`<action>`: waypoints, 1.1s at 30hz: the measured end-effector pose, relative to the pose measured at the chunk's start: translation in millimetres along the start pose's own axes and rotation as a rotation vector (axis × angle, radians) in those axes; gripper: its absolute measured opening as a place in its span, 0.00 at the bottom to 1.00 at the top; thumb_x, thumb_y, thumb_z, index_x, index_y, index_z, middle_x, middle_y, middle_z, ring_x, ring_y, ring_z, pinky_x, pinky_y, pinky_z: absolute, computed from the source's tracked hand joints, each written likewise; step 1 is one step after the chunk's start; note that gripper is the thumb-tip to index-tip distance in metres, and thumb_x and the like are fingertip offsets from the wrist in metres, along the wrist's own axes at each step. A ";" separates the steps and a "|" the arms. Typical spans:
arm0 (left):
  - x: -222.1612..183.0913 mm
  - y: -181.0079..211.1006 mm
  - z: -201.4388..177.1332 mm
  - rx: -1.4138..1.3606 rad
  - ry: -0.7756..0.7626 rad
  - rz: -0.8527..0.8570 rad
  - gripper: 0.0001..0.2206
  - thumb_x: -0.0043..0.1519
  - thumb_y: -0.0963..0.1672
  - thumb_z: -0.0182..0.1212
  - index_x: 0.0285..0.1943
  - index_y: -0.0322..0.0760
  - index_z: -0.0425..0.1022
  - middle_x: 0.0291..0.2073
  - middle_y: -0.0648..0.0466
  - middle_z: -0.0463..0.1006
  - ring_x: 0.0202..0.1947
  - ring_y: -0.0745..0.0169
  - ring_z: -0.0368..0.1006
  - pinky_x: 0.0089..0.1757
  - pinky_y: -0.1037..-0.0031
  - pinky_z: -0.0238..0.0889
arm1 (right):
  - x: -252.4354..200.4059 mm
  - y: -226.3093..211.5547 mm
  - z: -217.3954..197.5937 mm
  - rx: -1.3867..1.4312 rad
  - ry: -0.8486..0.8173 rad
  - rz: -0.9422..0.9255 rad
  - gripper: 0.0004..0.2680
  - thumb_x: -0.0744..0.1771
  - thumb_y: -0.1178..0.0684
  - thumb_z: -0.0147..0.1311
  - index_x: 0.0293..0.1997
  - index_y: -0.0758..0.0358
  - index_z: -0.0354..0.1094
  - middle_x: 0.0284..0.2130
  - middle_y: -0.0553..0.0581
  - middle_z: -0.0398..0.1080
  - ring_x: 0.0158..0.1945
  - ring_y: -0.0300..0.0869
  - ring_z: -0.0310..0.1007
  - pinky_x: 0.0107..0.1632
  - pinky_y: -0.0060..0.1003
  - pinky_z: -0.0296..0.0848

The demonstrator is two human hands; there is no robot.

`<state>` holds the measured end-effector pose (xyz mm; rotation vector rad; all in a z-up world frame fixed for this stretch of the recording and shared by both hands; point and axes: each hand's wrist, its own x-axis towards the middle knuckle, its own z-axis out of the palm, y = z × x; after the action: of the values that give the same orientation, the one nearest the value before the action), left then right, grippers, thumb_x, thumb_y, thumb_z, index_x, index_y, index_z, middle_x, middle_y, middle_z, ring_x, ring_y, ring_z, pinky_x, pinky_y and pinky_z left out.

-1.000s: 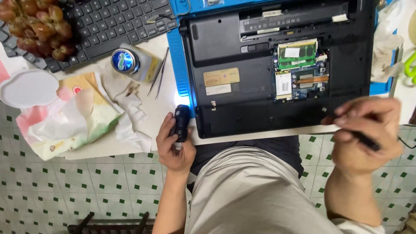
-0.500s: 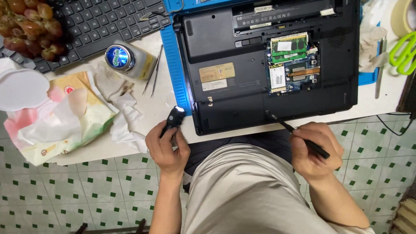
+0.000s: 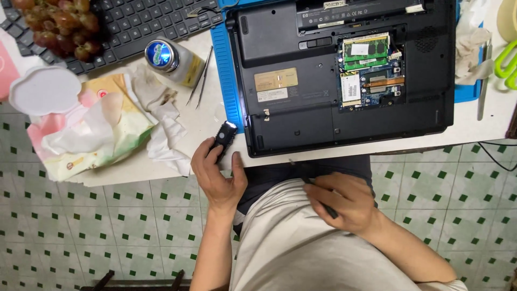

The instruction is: Disassembling a laptop by unscrewing the back panel and inspecting internal components using a flashlight and screwdriver.

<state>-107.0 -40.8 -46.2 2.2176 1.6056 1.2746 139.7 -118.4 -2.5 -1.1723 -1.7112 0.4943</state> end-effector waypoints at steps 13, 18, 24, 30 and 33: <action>-8.2 6.0 -7.7 -0.144 -0.023 -0.144 0.18 0.63 0.40 0.65 0.58 0.24 0.64 0.59 0.30 0.66 0.60 0.24 0.66 0.56 0.43 0.63 | 19.4 -5.4 25.0 -0.052 -0.044 -0.055 0.07 0.65 0.61 0.61 0.47 0.64 0.79 0.37 0.60 0.78 0.27 0.49 0.76 0.30 0.38 0.75; -10.2 6.3 -9.7 -0.201 -0.028 -0.206 0.20 0.62 0.39 0.66 0.59 0.25 0.62 0.60 0.31 0.65 0.62 0.23 0.64 0.57 0.42 0.63 | 18.1 -4.9 31.3 -0.040 -0.006 -0.031 0.05 0.65 0.61 0.62 0.42 0.64 0.80 0.35 0.57 0.78 0.25 0.49 0.75 0.29 0.39 0.75; -12.3 5.7 -9.9 -0.226 -0.002 -0.211 0.19 0.63 0.41 0.65 0.59 0.26 0.62 0.61 0.32 0.64 0.64 0.24 0.62 0.59 0.44 0.63 | 14.6 -4.9 34.5 -0.074 0.021 -0.045 0.04 0.65 0.61 0.62 0.42 0.64 0.80 0.36 0.56 0.78 0.25 0.49 0.74 0.30 0.40 0.75; 0.3 23.2 -7.8 -0.018 0.084 -0.015 0.11 0.62 0.42 0.67 0.50 0.32 0.73 0.52 0.42 0.75 0.55 0.30 0.69 0.56 0.44 0.59 | 17.5 -4.2 33.8 -0.171 -0.001 -0.094 0.06 0.65 0.61 0.62 0.43 0.62 0.79 0.35 0.57 0.77 0.24 0.50 0.74 0.28 0.41 0.75; -3.2 25.3 2.1 -0.040 0.061 0.003 0.09 0.61 0.43 0.67 0.47 0.37 0.77 0.46 0.51 0.80 0.50 0.41 0.72 0.52 0.54 0.59 | 17.2 -3.6 33.8 -0.188 0.001 -0.095 0.06 0.65 0.60 0.62 0.44 0.61 0.79 0.36 0.55 0.77 0.25 0.49 0.74 0.29 0.40 0.75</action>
<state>-87.4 -53.6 -35.8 2.1793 1.5831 1.3751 107.2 -98.9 -6.7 -1.2161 -1.8340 0.2792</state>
